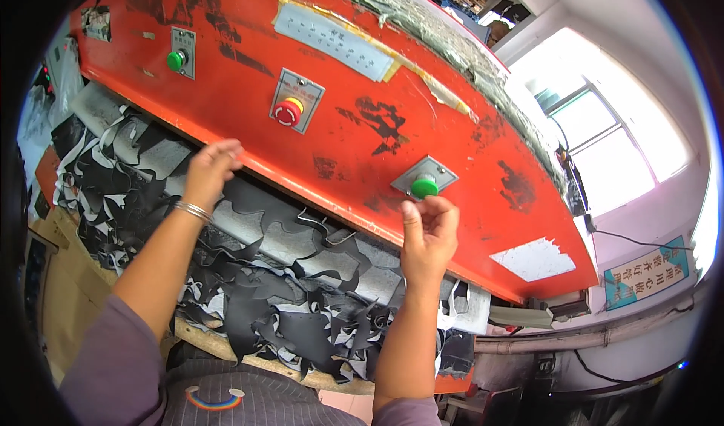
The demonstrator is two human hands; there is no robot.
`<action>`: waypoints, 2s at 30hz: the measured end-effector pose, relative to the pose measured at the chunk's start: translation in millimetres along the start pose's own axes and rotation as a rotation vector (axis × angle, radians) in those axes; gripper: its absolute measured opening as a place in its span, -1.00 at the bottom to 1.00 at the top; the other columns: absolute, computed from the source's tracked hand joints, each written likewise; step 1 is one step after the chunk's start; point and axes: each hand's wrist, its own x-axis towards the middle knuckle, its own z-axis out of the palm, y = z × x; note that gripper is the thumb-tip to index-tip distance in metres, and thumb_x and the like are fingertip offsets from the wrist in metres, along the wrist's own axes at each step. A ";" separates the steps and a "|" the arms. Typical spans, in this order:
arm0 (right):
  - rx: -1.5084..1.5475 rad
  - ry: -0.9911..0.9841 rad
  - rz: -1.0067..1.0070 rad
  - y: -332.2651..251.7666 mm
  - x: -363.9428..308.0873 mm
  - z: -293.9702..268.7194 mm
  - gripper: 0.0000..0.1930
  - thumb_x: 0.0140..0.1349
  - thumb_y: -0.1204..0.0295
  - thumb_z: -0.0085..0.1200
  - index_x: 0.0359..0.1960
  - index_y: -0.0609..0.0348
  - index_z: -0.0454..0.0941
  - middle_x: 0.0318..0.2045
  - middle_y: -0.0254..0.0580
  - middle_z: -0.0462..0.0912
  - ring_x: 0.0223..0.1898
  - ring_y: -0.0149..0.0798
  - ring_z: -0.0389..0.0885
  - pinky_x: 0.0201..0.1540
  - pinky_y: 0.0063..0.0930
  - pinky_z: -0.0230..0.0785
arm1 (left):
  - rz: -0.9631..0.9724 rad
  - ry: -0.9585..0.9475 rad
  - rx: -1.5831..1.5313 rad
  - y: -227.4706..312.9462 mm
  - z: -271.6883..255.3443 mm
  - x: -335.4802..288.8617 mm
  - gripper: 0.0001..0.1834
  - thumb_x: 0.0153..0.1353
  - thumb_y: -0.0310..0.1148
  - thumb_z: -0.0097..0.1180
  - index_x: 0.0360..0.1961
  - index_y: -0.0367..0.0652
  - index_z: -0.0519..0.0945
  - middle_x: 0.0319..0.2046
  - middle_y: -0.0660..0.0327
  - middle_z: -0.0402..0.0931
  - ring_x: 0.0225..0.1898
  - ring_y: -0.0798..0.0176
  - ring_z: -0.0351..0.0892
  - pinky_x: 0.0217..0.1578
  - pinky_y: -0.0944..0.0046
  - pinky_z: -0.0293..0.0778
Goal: Cutting shoe components from a sheet of material using a hydraulic die-cutting press machine.
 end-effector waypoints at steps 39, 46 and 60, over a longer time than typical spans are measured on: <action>-0.539 -0.706 0.055 -50.7 -291.3 -61.5 -0.40 -0.10 -0.10 0.29 -0.28 0.26 0.61 -0.34 -0.01 0.59 -0.23 0.03 0.55 -0.14 -0.21 0.41 | 0.285 -0.635 0.775 -74.9 19.2 -249.0 -0.56 -0.09 -0.22 0.37 -0.21 -0.18 0.52 -0.25 0.07 0.53 -0.11 -0.01 0.46 -0.05 0.08 0.37; -0.551 -0.866 0.107 -52.2 -279.6 -64.2 -0.42 -0.04 -0.11 0.25 -0.28 0.23 0.63 -0.39 -0.04 0.60 -0.29 0.01 0.57 -0.20 -0.22 0.42 | 0.235 -0.634 0.732 -74.3 17.0 -254.0 -0.64 -0.05 -0.20 0.33 -0.32 -0.18 0.50 -0.35 0.04 0.53 -0.21 -0.05 0.50 -0.18 0.08 0.42; -0.591 -0.636 -0.018 18.9 -85.6 31.7 -0.42 0.07 0.01 0.21 -0.10 0.32 0.55 -0.10 0.06 0.61 -0.02 0.04 0.54 0.01 -0.17 0.35 | 0.132 -0.646 0.683 -66.6 19.0 -248.1 -0.67 0.05 -0.15 0.30 -0.29 -0.14 0.54 -0.39 0.14 0.53 -0.36 0.17 0.55 -0.29 0.21 0.45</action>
